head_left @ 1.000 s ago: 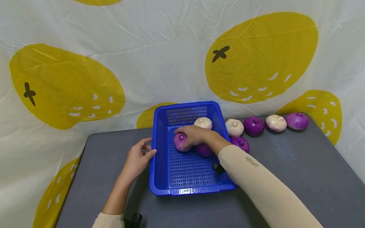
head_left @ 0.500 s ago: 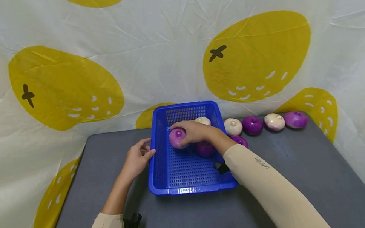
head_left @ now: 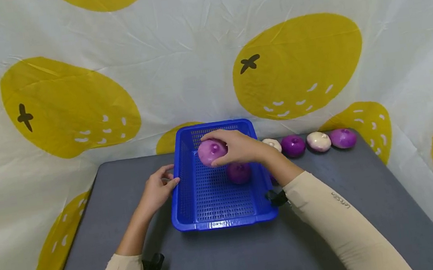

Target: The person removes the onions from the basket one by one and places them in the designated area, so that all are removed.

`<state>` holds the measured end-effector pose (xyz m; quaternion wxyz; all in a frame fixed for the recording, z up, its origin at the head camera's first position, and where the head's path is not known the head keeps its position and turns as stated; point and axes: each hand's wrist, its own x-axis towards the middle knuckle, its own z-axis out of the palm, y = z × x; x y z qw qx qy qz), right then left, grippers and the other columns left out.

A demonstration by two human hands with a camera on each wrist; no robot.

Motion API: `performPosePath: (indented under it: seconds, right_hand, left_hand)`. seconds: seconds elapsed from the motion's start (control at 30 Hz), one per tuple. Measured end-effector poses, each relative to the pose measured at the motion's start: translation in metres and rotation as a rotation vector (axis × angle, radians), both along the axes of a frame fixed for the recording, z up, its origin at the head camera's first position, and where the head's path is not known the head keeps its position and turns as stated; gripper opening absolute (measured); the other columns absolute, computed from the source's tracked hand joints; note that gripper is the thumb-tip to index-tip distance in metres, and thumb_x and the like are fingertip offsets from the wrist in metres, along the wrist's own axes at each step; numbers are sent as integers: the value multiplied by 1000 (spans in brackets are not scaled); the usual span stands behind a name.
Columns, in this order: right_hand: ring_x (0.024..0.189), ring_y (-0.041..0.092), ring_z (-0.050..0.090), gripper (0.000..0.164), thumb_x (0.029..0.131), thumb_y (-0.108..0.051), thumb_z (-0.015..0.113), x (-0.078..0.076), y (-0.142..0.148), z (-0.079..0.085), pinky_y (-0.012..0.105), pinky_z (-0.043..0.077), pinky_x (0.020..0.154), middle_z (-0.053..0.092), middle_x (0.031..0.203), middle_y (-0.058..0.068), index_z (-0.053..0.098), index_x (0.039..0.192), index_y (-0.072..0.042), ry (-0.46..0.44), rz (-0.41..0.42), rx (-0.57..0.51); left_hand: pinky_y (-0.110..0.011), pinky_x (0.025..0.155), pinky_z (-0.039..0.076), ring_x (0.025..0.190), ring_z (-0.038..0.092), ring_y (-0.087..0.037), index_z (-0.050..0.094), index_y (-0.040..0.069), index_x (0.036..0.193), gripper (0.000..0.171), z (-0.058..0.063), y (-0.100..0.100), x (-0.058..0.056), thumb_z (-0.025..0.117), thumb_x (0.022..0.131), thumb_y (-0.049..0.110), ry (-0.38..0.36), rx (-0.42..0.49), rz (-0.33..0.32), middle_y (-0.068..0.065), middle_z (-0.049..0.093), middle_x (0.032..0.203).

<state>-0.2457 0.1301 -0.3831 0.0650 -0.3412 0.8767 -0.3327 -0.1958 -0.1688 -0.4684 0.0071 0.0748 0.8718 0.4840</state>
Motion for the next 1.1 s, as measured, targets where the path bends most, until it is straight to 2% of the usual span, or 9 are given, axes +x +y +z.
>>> performPosePath:
  seconds: [0.17, 0.33, 0.53, 0.73, 0.93, 1.1]
  right_hand:
    - [127, 18, 56, 72, 82, -40, 87, 9, 22, 13, 45, 51, 105, 57, 145, -4, 56, 146, -26, 20, -24, -62]
    - [130, 19, 55, 73, 83, -41, 87, 16, 50, 19, 48, 50, 107, 54, 148, -4, 54, 148, -33, 29, -83, -102]
    - [127, 23, 58, 75, 85, -36, 86, 25, 84, 15, 51, 51, 105, 53, 152, 1, 52, 151, -26, 24, -152, -139]
    - [121, 22, 59, 77, 84, -27, 87, 33, 118, 1, 50, 53, 100, 53, 152, 3, 51, 152, -22, 18, -210, -157]
    - [134, 32, 52, 77, 87, -27, 85, 41, 151, -24, 60, 46, 109, 49, 155, 11, 48, 154, -18, 73, -312, -141]
    - [135, 41, 49, 77, 91, -30, 81, 52, 175, -46, 67, 42, 108, 46, 155, 20, 43, 156, -11, 62, -405, -124]
  left_hand:
    - [-30, 61, 57, 81, 67, -25, 54, -6, 141, 45, -2, -1, 0, 67, 100, 6, 3, 1, 7, -20, 61, 102]
    - [-31, 63, 58, 82, 68, -26, 55, -5, 142, 45, -2, -1, 0, 67, 100, 7, 3, -6, 17, -20, 61, 103]
    - [-30, 61, 57, 79, 67, -24, 55, -5, 141, 45, 0, 1, 2, 68, 99, 6, 2, 12, 13, -20, 62, 102]
    - [-30, 63, 57, 79, 67, -25, 56, -5, 141, 45, 1, 2, 4, 68, 99, 7, 7, -1, 27, -20, 62, 102]
    - [-33, 66, 59, 83, 68, -27, 54, -4, 142, 46, 2, 2, 5, 67, 100, 9, -11, -14, 33, -20, 62, 103]
    - [-34, 68, 60, 85, 68, -27, 54, -3, 143, 46, 2, 3, 5, 67, 101, 10, -19, -17, 33, -19, 62, 104]
